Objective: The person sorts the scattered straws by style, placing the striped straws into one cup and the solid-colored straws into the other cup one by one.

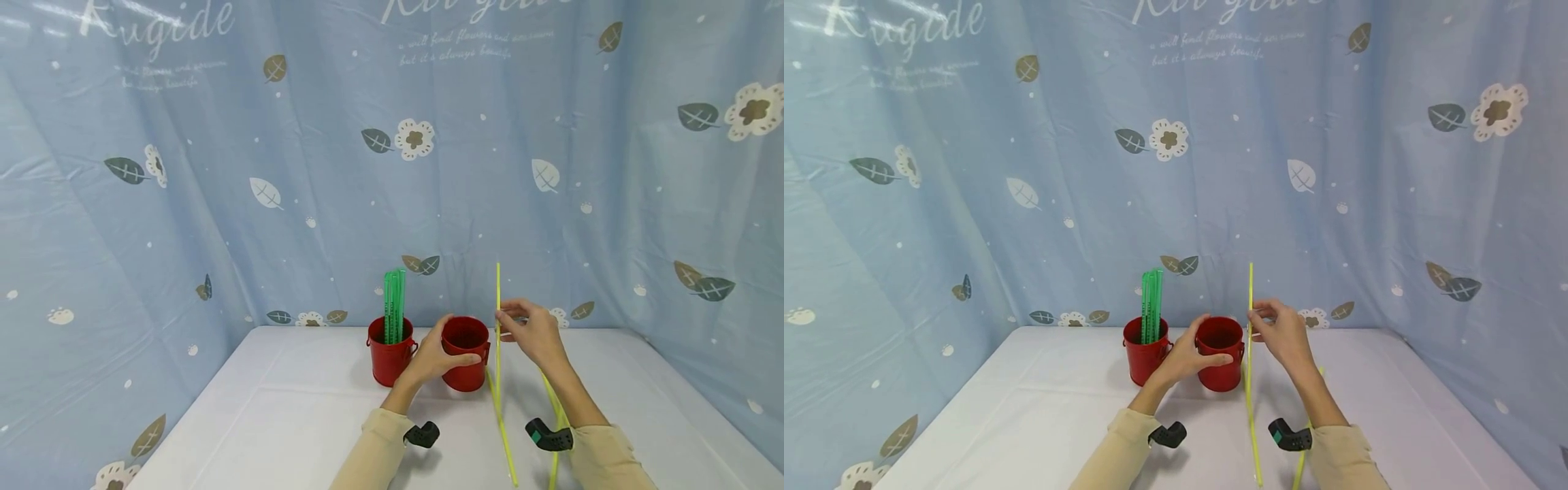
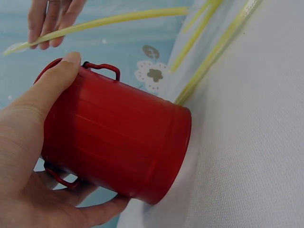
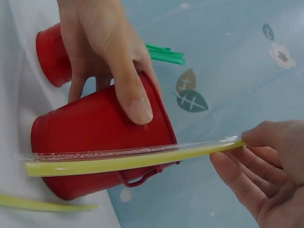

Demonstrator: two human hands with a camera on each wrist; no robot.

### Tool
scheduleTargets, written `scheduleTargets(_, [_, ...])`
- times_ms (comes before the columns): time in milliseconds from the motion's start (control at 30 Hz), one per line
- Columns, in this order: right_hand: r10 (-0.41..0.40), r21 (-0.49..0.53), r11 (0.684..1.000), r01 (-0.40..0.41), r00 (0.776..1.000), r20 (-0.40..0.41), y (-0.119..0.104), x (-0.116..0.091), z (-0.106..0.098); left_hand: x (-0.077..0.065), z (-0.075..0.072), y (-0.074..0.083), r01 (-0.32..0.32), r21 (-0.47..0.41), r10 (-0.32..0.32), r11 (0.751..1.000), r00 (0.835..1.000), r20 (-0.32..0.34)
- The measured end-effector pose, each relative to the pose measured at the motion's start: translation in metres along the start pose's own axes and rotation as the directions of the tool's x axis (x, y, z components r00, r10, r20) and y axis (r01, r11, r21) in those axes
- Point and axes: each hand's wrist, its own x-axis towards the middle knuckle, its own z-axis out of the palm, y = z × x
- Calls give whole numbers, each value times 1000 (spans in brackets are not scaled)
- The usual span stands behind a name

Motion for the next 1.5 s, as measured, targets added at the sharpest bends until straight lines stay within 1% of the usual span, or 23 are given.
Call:
scheduleTargets(133, [-18, 0, 1000, 18, 1000, -24, -4, 2, 1, 0, 1, 1, 10, -4, -10, 1000, 1000, 5])
scheduleTargets(267, [-40, -10, 999, 40, 999, -32, -7, 5, -1, 0, 2, 2, 11, -9, -10, 1000, 1000, 10])
scheduleTargets(367, [-55, -2, 999, 55, 998, -35, -12, 9, -3, 1, 2, 2, 10, -6, -10, 1000, 1000, 8])
scheduleTargets(500, [-90, 16, 996, 91, 994, -60, -22, 15, -5, 1, 2, 2, 14, -4, -14, 1000, 1000, 7])
scheduleTargets(733, [-168, 14, 985, 171, 978, -122, -43, 29, -11, 1, 1, 1, 12, -11, -12, 1000, 1000, 14])
scheduleTargets(933, [-196, 47, 977, 206, 966, -166, -63, 40, -14, 0, 1, 2, -9, -25, 9, 1000, 1000, 16])
scheduleTargets(1100, [-217, 89, 967, 240, 952, -216, -71, 48, -11, 0, 0, 1, -17, -36, 17, 999, 1000, 16])
scheduleTargets(1267, [-233, 106, 958, 265, 940, -249, -74, 51, -5, -1, -1, 0, -23, -35, 24, 999, 1000, 15])
scheduleTargets(1400, [-242, 115, 953, 280, 933, -265, -67, 52, 3, -1, -1, -1, -18, -38, 19, 999, 1000, 16])
scheduleTargets(1500, [-242, 109, 954, 278, 933, -267, -59, 52, 9, -1, -1, -2, -16, -42, 16, 999, 1000, 13])
